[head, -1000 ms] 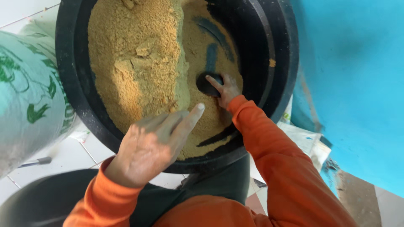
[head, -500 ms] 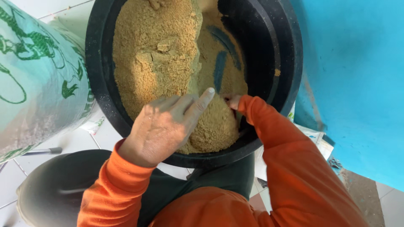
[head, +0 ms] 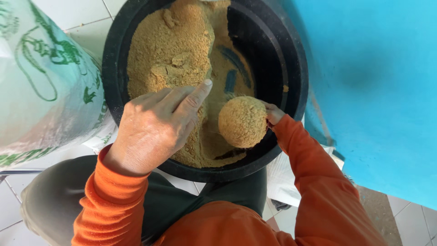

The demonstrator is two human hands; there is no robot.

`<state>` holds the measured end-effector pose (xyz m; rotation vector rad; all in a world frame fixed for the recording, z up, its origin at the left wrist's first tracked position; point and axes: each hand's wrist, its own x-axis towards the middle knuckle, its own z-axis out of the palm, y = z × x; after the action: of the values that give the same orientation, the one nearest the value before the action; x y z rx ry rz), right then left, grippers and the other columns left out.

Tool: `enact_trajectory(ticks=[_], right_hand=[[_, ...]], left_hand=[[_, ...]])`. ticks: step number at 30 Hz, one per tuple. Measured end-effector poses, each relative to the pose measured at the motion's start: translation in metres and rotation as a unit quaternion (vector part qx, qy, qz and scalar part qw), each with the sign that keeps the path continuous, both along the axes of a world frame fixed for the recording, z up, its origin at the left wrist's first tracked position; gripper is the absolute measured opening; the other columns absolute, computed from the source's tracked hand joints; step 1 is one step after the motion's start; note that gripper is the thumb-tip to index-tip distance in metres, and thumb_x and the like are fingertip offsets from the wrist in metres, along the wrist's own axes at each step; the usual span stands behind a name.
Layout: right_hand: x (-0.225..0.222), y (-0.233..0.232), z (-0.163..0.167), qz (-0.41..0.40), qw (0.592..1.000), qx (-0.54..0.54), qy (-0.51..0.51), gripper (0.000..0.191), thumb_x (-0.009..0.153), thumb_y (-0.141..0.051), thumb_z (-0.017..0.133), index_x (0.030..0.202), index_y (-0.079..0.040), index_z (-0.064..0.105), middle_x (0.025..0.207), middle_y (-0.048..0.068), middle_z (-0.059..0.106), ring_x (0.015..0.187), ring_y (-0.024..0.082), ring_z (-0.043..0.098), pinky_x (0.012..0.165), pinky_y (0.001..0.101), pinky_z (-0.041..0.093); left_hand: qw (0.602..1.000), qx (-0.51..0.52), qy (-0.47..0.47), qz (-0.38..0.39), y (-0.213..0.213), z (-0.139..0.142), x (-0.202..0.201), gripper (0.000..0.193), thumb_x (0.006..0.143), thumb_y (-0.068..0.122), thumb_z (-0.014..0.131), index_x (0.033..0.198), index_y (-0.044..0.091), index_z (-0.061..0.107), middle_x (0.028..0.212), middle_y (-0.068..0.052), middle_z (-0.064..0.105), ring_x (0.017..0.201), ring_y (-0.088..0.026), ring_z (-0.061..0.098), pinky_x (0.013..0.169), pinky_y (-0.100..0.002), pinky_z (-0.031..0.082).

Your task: The person sits on the floor and uses a small bowl to scoop fine brown powder from a large black basin, pressing the bowl into the powder to fill it, and pours each scoopful into a white woven sack. They repeat the scooping and pouring, then gather and close the filled sack.

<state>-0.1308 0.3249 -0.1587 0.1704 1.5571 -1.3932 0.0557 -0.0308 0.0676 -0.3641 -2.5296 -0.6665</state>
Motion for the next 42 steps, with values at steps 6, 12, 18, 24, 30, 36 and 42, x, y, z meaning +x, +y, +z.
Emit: enact_trajectory(ticks=[6,12,18,24,30,36,42], right_hand=[[0.006,-0.031,0.068,-0.031,0.999,-0.028,0.024,0.051,0.101,-0.023,0.041,0.148,-0.005,0.05,0.14,0.019,0.063,0.122,0.031,0.067,0.099,0.047,0.058],[0.014,-0.051,0.107,-0.064,0.992,-0.107,0.025,0.051,0.104,-0.027,0.04,0.147,-0.002,0.05,0.143,0.02,0.061,0.127,0.031,0.064,0.105,0.0467,0.054],[0.008,-0.055,0.132,-0.095,0.991,-0.058,0.079,0.05,0.104,-0.027,0.04,0.147,-0.003,0.05,0.146,0.017,0.058,0.131,0.03,0.059,0.108,0.0474,0.05],[-0.001,-0.064,0.157,-0.132,0.982,-0.088,0.1,0.047,0.106,-0.021,0.04,0.147,-0.001,0.05,0.145,0.017,0.059,0.131,0.029,0.06,0.109,0.0469,0.05],[0.0,-0.095,0.204,-0.113,0.973,-0.165,0.112,0.048,0.105,-0.018,0.038,0.15,-0.004,0.047,0.148,0.016,0.056,0.136,0.032,0.055,0.112,0.0525,0.046],[0.003,-0.139,0.259,-0.071,0.983,-0.119,0.124,0.051,0.105,-0.026,0.033,0.152,-0.009,0.046,0.154,0.013,0.052,0.14,0.033,0.053,0.112,0.0547,0.045],[-0.007,-0.202,0.322,0.025,0.977,-0.125,0.169,0.058,0.104,-0.024,0.025,0.157,-0.009,0.042,0.16,0.017,0.048,0.142,0.035,0.053,0.112,0.0529,0.046]], left_hand=[[0.997,0.033,0.044,0.048,-0.009,0.012,0.022,0.055,0.086,0.0,0.078,0.139,0.004,0.063,0.108,-0.006,0.074,0.078,-0.021,0.068,0.066,-0.034,0.056],[0.982,0.065,0.121,0.132,-0.023,0.031,0.053,0.053,0.085,-0.006,0.076,0.136,0.0,0.062,0.093,-0.009,0.069,0.071,-0.022,0.062,0.065,-0.035,0.054],[0.923,0.024,0.284,0.258,-0.059,0.036,0.096,0.044,0.107,-0.006,0.068,0.147,-0.004,0.053,0.128,-0.015,0.074,0.091,-0.022,0.066,0.076,-0.031,0.055],[0.923,-0.003,0.114,0.367,-0.082,0.046,0.15,0.044,0.107,0.015,0.067,0.147,-0.002,0.056,0.147,-0.018,0.058,0.139,-0.029,0.055,0.119,-0.037,0.049],[0.926,0.034,0.049,0.372,-0.108,0.038,0.152,0.043,0.095,0.038,0.077,0.127,0.011,0.068,0.142,-0.007,0.064,0.154,-0.04,0.04,0.122,-0.072,0.005],[0.883,-0.143,0.036,0.446,-0.111,0.014,0.152,0.017,0.099,0.026,0.079,0.114,0.02,0.074,0.117,-0.001,0.072,0.144,-0.025,0.052,0.131,-0.057,-0.005],[0.897,-0.112,0.048,0.425,-0.107,0.029,0.145,0.018,0.105,0.006,0.078,0.103,0.024,0.078,0.101,0.002,0.073,0.119,-0.013,0.065,0.135,-0.057,0.005]])
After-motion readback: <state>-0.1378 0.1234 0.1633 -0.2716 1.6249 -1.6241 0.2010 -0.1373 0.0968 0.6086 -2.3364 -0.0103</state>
